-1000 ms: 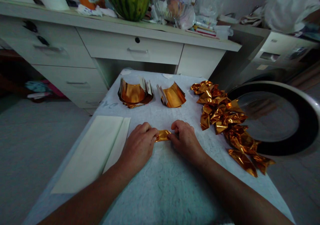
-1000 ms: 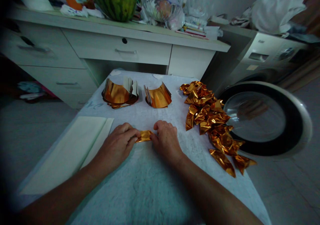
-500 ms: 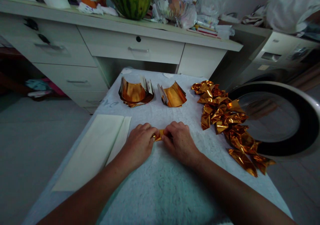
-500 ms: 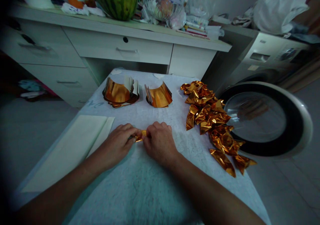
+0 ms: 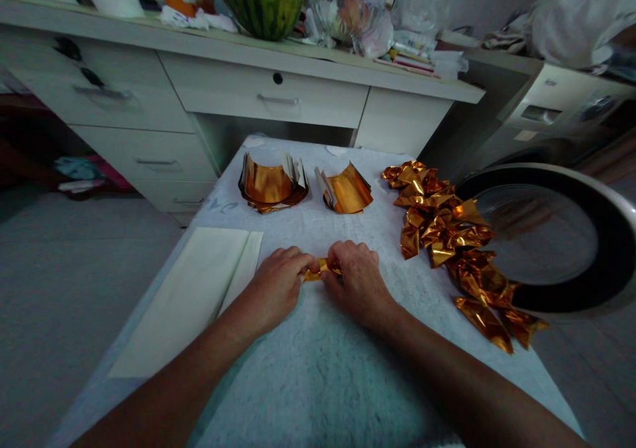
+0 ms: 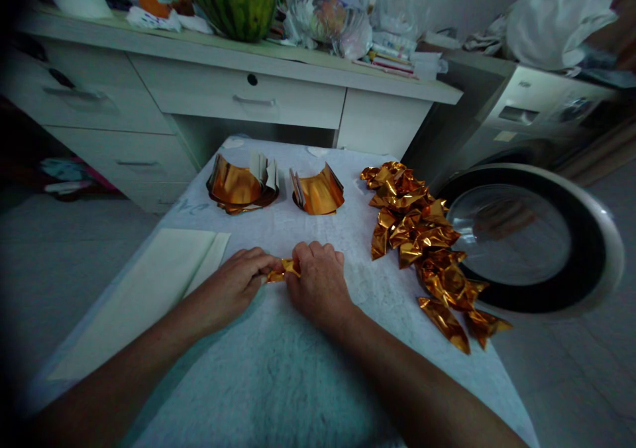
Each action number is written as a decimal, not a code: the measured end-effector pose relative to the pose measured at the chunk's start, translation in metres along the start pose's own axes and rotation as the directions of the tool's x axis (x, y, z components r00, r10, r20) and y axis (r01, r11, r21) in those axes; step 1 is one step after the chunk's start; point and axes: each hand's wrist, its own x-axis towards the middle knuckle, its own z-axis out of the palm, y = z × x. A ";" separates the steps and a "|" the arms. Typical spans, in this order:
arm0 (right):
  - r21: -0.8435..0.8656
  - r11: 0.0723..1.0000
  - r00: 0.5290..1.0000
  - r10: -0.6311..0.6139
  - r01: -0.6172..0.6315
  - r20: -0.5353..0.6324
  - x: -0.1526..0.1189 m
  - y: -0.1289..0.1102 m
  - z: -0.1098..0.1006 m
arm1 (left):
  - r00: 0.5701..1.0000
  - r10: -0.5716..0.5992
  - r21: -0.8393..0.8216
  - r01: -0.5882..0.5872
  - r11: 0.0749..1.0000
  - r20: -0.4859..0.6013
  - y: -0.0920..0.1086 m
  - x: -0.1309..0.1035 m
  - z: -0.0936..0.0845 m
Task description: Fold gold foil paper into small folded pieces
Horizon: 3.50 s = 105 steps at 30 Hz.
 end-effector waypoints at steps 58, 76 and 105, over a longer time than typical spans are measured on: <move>0.056 0.993 0.974 -0.116 0.107 0.196 0.000 0.041 -0.026 | 0.978 0.210 0.285 -0.205 0.936 0.012 0.018 0.000 0.019; -0.211 0.977 1.000 -0.018 0.020 0.015 -0.001 0.034 -0.007 | 0.990 0.139 0.401 -0.143 0.905 0.039 0.025 0.003 0.021; 0.244 0.937 0.967 -0.254 0.252 -0.022 -0.002 0.035 -0.022 | 0.959 0.281 0.552 -0.222 0.804 -0.023 0.021 -0.021 0.021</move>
